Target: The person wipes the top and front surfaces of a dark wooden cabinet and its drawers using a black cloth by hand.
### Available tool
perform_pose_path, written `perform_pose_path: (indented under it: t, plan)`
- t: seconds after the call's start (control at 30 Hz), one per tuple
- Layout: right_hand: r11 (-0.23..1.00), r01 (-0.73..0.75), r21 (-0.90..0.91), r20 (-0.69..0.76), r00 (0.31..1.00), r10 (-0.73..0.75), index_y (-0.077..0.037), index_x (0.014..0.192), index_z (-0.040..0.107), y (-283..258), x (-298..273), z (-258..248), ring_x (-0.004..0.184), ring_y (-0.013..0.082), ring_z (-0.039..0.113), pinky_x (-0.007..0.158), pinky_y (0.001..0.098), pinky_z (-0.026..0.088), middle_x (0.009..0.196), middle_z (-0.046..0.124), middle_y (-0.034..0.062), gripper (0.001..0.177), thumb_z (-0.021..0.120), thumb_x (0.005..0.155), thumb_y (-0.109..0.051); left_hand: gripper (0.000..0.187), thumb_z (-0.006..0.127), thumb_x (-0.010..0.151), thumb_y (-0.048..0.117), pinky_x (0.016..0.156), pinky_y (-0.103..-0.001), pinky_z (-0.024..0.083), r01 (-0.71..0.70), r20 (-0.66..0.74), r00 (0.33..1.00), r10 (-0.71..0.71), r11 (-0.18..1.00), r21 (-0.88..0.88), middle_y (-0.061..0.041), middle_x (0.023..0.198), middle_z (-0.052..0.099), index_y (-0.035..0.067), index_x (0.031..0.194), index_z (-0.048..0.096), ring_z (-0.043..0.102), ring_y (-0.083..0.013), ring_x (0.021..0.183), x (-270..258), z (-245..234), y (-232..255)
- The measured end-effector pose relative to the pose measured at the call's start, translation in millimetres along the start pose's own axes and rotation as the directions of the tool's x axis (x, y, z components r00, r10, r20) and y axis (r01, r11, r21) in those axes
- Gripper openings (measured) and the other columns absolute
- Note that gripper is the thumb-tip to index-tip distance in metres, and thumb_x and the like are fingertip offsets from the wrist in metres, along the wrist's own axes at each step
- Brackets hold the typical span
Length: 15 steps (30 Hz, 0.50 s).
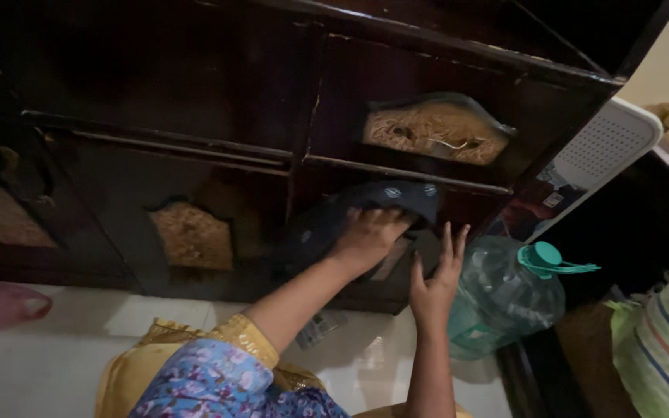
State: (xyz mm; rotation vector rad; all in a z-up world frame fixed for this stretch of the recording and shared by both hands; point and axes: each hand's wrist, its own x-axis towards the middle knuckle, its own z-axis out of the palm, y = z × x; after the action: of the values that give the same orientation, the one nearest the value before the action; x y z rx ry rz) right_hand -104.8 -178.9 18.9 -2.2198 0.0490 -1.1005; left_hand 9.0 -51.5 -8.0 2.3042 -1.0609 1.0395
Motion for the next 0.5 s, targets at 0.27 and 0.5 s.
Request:
perform_pose_path:
  t: [0.27, 0.5]
  plan:
    - [1.000, 0.021, 0.010, -0.063, 0.998, -0.021, -0.015, 0.160, 0.039, -2, 1, 7, 0.156, 0.0431, 0.029, 0.123, 0.0502, 0.033, 0.173, 0.020, 0.0175, 0.078, 0.071, 0.090, -0.004, 0.028, 0.072, 0.078, 0.019, 0.085, -0.052, 0.049, -0.071, -0.264, 0.959, 0.100, 0.991, 0.117, -0.011, 0.105, 0.063, 0.012, 0.104, 0.067, 0.062, -0.0312, 0.099, 14, -122, -19]
    - [1.000, 0.024, 0.013, -0.045, 0.999, -0.023, -0.015, 0.161, 0.038, 3, -2, 6, 0.158, 0.0426, 0.026, 0.125, 0.0496, 0.031, 0.174, 0.019, 0.0187, 0.079, 0.071, 0.090, -0.004, 0.032, 0.082, 0.088, 0.026, 0.079, -0.044, 0.048, 0.297, 0.118, 0.955, -0.274, 0.840, -0.455, -0.012, 0.094, 0.069, 0.001, 0.100, 0.068, 0.065, -0.0330, 0.089, -3, -217, -4]
